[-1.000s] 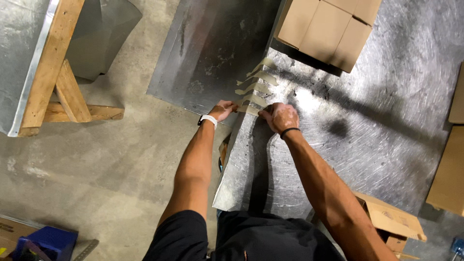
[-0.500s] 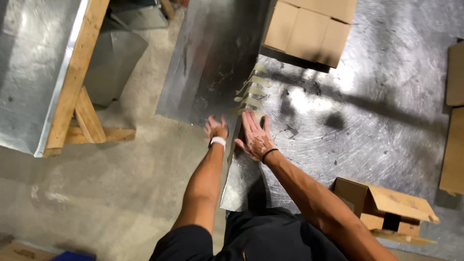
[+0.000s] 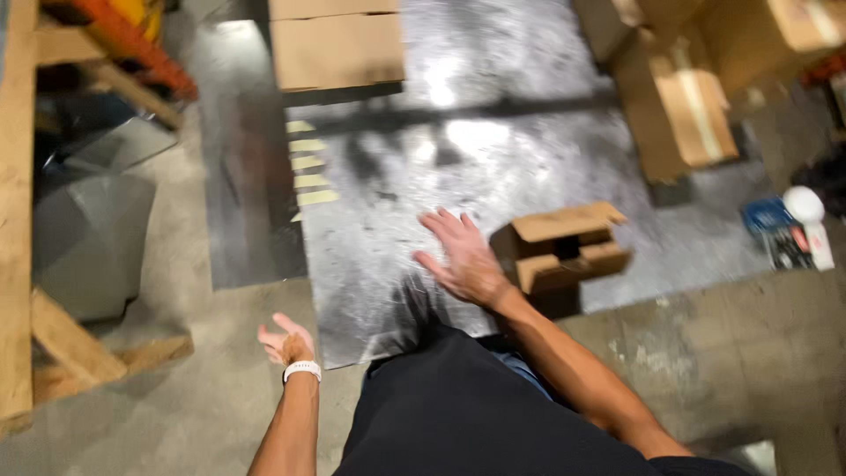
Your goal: The person packs items into cardboard boxes by hand on a workbench. The person takes a flat cardboard box, unfolds it into a box shape, places a small packaged item inside, and secures the box closed using strips of adhesive tape taken from the edge of the workbench. The person repeats this process for multiple boxes, stacking the completed boxes into a pile on the workbench.
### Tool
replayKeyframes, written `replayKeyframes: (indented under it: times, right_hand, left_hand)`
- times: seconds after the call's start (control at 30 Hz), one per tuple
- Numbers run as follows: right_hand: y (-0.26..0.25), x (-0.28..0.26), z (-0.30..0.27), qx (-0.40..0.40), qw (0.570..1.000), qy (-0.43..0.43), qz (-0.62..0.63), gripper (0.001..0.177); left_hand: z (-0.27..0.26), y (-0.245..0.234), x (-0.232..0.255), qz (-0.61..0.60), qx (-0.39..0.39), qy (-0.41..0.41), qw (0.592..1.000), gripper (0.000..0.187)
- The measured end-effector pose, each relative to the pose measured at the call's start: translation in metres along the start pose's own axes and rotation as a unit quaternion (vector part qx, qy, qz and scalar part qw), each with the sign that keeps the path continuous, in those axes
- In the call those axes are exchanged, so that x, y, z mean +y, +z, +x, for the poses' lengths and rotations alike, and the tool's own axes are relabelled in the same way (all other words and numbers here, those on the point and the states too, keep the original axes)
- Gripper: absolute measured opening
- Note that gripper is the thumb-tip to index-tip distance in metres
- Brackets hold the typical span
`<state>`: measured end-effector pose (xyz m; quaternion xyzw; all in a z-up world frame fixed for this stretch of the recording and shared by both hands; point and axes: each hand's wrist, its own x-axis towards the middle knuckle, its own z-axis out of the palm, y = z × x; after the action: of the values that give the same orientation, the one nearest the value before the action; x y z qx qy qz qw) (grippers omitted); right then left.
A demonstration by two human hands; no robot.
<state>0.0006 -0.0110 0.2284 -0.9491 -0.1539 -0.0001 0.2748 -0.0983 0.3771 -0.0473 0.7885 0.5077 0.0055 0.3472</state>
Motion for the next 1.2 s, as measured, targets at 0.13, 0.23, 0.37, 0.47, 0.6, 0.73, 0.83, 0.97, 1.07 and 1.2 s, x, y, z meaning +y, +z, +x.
replayKeyframes:
  times: [0.13,0.23,0.37,0.47,0.6,0.73,0.83,0.97,1.07,1.2]
  right_hand:
    - [-0.109,0.064,-0.098,0.144,0.977,0.154,0.034,0.024]
    - [-0.163,0.151,-0.141,0.365,0.924,0.115,0.011,0.019]
    - [-0.132,0.306,-0.177,0.285,0.899,0.273,0.191,0.006]
    - [-0.129,0.321,-0.180,0.177,0.872,0.312,0.334,0.027]
    - [-0.141,0.284,-0.178,0.145,0.880,0.271,0.362,0.029]
    - [-0.148,0.280,-0.155,0.080,0.919,0.202,0.328,0.017]
    - [-0.188,0.245,-0.135,-0.091,0.944,0.122,0.295,0.045]
    - [-0.202,0.208,-0.119,-0.220,0.967,0.039,0.124,0.147]
    - [-0.207,0.181,-0.101,-0.272,0.961,0.058,-0.003,0.171]
    - [-0.208,0.155,-0.092,-0.302,0.944,0.079,-0.109,0.184]
  left_hand:
    - [-0.051,0.034,0.081,0.007,0.214,0.317,0.924,0.038]
    - [-0.162,0.023,0.184,-0.005,0.195,0.550,0.812,0.048]
    - [-0.285,0.046,0.260,-0.152,-0.107,0.579,0.794,0.051]
    - [-0.351,0.038,0.293,-0.122,-0.345,0.332,0.870,0.086]
    - [-0.397,0.024,0.299,-0.120,-0.416,0.235,0.870,0.094]
    - [-0.405,0.019,0.289,-0.236,-0.434,0.225,0.840,0.103]
    - [-0.407,0.003,0.297,-0.126,-0.494,0.273,0.816,0.125]
    - [-0.424,-0.015,0.323,0.150,-0.465,0.326,0.809,0.159]
    - [-0.430,0.007,0.323,0.300,-0.294,0.470,0.777,0.138]
    - [-0.475,-0.006,0.331,0.281,-0.206,0.576,0.739,0.105]
